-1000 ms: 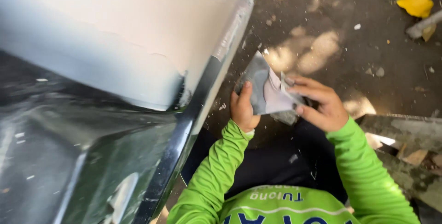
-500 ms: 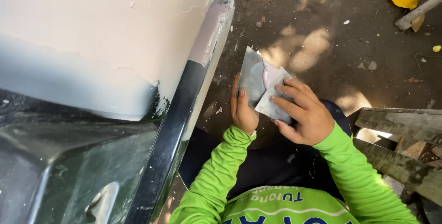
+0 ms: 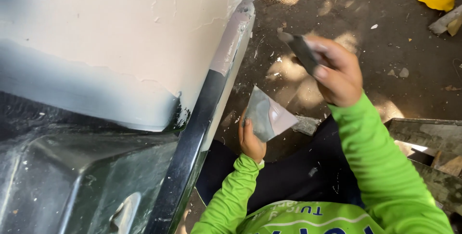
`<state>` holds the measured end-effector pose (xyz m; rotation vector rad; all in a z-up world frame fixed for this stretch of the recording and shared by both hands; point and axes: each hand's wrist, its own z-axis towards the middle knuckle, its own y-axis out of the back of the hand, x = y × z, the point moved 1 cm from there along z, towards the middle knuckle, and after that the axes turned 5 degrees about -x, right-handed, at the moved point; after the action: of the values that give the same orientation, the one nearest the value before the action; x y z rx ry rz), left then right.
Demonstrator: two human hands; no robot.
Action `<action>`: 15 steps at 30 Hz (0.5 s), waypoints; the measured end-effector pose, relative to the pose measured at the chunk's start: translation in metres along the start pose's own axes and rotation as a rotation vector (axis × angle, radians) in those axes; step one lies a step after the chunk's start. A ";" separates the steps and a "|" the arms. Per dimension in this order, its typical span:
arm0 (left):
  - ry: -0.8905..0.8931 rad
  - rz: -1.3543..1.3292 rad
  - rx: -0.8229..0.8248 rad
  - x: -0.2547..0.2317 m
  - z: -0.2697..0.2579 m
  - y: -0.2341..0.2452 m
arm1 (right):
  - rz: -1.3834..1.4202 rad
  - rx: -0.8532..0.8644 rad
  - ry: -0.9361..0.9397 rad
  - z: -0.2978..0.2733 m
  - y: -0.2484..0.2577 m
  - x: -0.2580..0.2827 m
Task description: The person scoops a white paste from a container using a putty knife and applies it to the front bumper of a black car. They spread the filler over a damaged area and smooth it out with the tool.
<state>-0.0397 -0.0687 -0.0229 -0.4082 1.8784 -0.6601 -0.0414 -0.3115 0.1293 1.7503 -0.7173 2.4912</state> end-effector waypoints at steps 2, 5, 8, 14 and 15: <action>0.012 0.066 -0.011 0.004 -0.005 0.022 | -0.094 0.047 0.022 0.029 -0.018 -0.003; 0.035 0.137 -0.021 -0.006 -0.009 0.031 | -0.259 0.117 0.056 0.058 -0.044 -0.003; 0.090 0.067 -0.031 -0.016 -0.011 0.032 | -0.434 0.155 0.105 0.074 -0.067 -0.002; 0.158 -0.025 -0.012 -0.020 -0.014 0.031 | -0.765 0.101 0.278 0.088 -0.090 -0.012; 0.166 -0.026 -0.007 -0.019 -0.014 0.031 | -0.781 0.078 0.285 0.090 -0.091 -0.014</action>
<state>-0.0442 -0.0301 -0.0242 -0.3930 2.0357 -0.7229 0.0681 -0.2597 0.1735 1.2846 0.0884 2.1348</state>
